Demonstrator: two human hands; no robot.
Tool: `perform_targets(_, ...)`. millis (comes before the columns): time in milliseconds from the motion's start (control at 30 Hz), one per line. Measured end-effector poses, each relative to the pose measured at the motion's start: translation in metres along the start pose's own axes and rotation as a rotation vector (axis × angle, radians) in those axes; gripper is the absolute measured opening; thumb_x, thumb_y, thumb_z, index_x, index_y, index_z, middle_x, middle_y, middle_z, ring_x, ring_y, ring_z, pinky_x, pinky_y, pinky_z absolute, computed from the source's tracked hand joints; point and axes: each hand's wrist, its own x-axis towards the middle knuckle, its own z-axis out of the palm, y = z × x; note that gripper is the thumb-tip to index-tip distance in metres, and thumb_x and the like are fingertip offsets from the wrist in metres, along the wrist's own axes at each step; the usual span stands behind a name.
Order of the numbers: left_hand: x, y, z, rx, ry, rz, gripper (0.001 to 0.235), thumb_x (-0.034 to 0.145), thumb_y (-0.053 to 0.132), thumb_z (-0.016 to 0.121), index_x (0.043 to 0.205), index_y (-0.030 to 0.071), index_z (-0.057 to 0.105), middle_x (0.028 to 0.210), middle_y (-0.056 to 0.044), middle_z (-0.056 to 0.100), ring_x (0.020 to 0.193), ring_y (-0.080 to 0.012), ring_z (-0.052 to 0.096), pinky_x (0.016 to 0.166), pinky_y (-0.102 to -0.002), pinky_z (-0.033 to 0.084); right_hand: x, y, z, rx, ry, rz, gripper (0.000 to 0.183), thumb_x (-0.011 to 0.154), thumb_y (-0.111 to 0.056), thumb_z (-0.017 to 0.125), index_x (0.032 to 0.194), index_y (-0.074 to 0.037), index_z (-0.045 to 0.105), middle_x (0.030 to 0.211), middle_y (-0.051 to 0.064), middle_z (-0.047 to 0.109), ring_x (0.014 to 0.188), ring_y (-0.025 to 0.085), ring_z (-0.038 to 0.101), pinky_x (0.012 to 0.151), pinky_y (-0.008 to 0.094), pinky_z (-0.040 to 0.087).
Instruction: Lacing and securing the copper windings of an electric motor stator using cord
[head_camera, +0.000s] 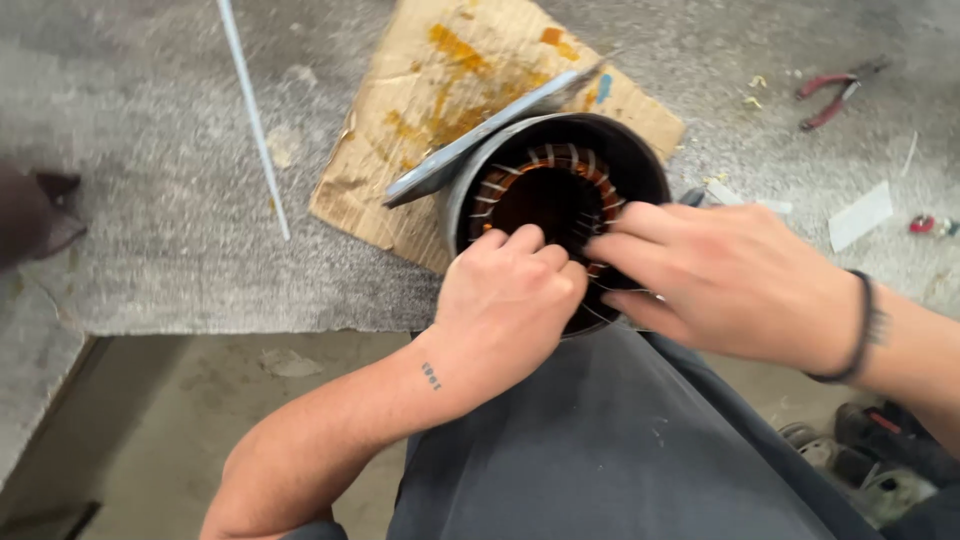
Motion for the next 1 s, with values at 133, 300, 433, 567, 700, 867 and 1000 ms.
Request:
perform_targets(133, 0.004, -0.001, -0.005, 0.029, -0.050, 0.027, 0.019, 0.086, 0.016, 0.062, 0.067, 0.021, 0.057, 0.066, 0.001, 0.056, 0.072, -0.0259, 0.056, 0.059, -0.039, 0.040, 0.012, 0.000, 0.018, -0.053, -0.017, -0.009, 0.019, 0.094, -0.028, 0.062, 0.076, -0.023, 0.058, 0.075, -0.005, 0.054, 0.065, 0.019, 0.059, 0.044, 0.039, 0.049)
perform_targets(300, 0.008, 0.000, -0.011, 0.052, -0.079, 0.050, 0.025, 0.090, 0.020, 0.065, 0.066, 0.021, 0.056, 0.065, 0.003, 0.054, 0.072, -0.0242, 0.056, 0.059, -0.038, 0.040, 0.005, 0.009, 0.015, 0.138, 0.023, 0.007, 0.020, 0.092, -0.026, 0.058, 0.072, -0.022, 0.058, 0.074, -0.005, 0.057, 0.061, 0.023, 0.062, 0.037, 0.044, 0.044)
perform_targets(433, 0.010, 0.001, -0.014, 0.072, -0.092, 0.028, 0.037, 0.102, 0.029, 0.062, 0.066, 0.023, 0.055, 0.065, 0.004, 0.054, 0.072, -0.0228, 0.056, 0.058, -0.037, 0.040, -0.009, 0.013, -0.012, 0.701, -0.064, 0.047, 0.009, 0.080, -0.023, 0.058, 0.078, -0.021, 0.066, 0.076, -0.006, 0.068, 0.068, 0.019, 0.066, 0.066, 0.038, 0.050)
perform_targets(567, 0.012, 0.003, -0.018, 0.060, -0.107, 0.050, 0.035, 0.102, 0.028, 0.063, 0.068, 0.022, 0.055, 0.067, 0.004, 0.054, 0.075, -0.0228, 0.057, 0.060, -0.038, 0.039, -0.004, 0.004, -0.004, 0.329, -0.068, 0.207, 0.032, 0.090, -0.045, 0.058, 0.113, -0.024, 0.065, 0.094, -0.004, 0.064, 0.065, 0.026, 0.069, 0.047, 0.048, 0.054)
perform_targets(700, 0.016, 0.005, -0.020, 0.085, -0.173, 0.061, 0.030, 0.099, 0.031, 0.065, 0.071, 0.020, 0.059, 0.071, 0.003, 0.058, 0.077, -0.0231, 0.058, 0.061, -0.038, 0.042, 0.007, 0.001, 0.022, 0.231, -0.107, 0.083, 0.013, 0.090, -0.029, 0.060, 0.084, -0.018, 0.064, 0.081, -0.001, 0.059, 0.060, 0.027, 0.065, 0.039, 0.047, 0.049)
perform_targets(867, 0.017, 0.006, -0.020, 0.096, -0.165, 0.059, 0.023, 0.099, 0.031, 0.066, 0.080, 0.019, 0.066, 0.071, 0.003, 0.060, 0.074, -0.0231, 0.058, 0.059, -0.037, 0.043, 0.008, 0.005, 0.027, 0.190, 0.026, 0.055, 0.018, 0.092, -0.023, 0.057, 0.076, -0.020, 0.064, 0.074, -0.002, 0.059, 0.056, 0.028, 0.065, 0.040, 0.047, 0.048)
perform_targets(1000, 0.017, 0.006, -0.021, 0.089, -0.144, 0.046, 0.036, 0.103, 0.030, 0.063, 0.070, 0.019, 0.057, 0.069, 0.003, 0.059, 0.072, -0.0233, 0.057, 0.058, -0.037, 0.041, 0.000, 0.008, 0.015, 0.273, 0.014, 0.096, 0.024, 0.094, -0.034, 0.053, 0.078, -0.018, 0.060, 0.077, -0.002, 0.061, 0.058, 0.027, 0.063, 0.043, 0.046, 0.047)
